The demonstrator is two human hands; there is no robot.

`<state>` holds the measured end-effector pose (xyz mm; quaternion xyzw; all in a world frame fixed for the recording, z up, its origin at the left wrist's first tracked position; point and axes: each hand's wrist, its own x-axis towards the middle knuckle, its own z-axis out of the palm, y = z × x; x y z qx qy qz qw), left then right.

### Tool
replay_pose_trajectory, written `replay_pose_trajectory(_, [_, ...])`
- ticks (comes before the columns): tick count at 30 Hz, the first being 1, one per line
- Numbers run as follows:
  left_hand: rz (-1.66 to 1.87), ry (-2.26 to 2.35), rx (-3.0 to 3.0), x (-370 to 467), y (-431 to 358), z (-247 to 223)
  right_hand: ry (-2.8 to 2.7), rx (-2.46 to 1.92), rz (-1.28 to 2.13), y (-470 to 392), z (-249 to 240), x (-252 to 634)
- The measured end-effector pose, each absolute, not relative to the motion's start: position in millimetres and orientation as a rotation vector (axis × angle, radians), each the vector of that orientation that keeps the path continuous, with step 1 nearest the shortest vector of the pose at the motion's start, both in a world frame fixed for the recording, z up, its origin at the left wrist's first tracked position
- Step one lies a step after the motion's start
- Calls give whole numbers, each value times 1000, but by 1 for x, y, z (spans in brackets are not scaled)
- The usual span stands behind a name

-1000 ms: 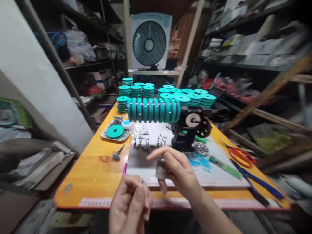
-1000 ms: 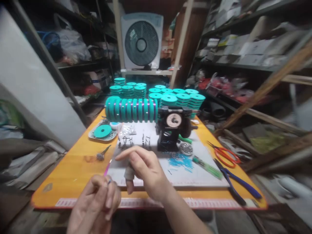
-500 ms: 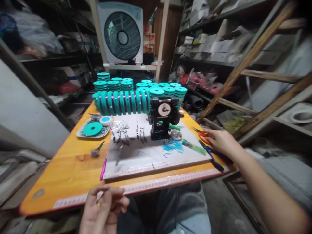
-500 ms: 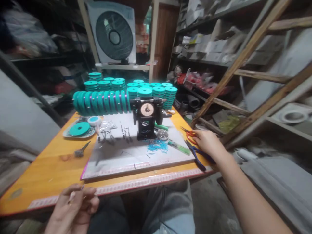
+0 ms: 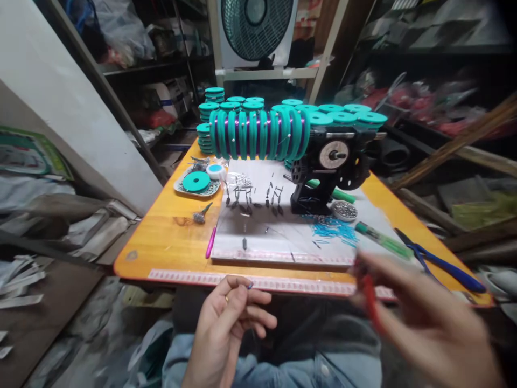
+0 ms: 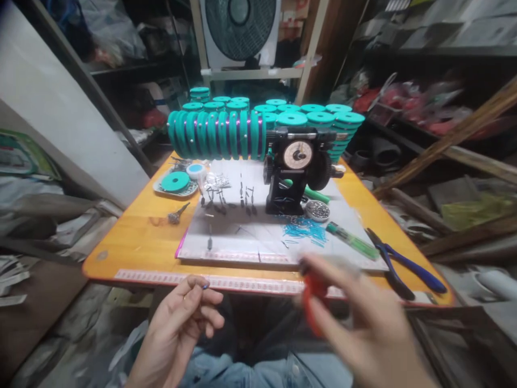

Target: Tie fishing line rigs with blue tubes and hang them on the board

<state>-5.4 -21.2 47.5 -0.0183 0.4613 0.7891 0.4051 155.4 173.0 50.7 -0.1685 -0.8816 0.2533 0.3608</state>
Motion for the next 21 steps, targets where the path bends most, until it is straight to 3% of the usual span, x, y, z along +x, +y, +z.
replay_pose_trajectory(7, [1817,1109,84,-4,-27,24,-2436,-27,949,97,17,131])
replay_pose_trajectory(13, [1834,1185,28,2,-31,21,-2359,-163,803,86,-9,132])
replay_pose_trajectory(21, [1885,1191,1,4,-32,25,-2322,-170,894,83,-4,132])
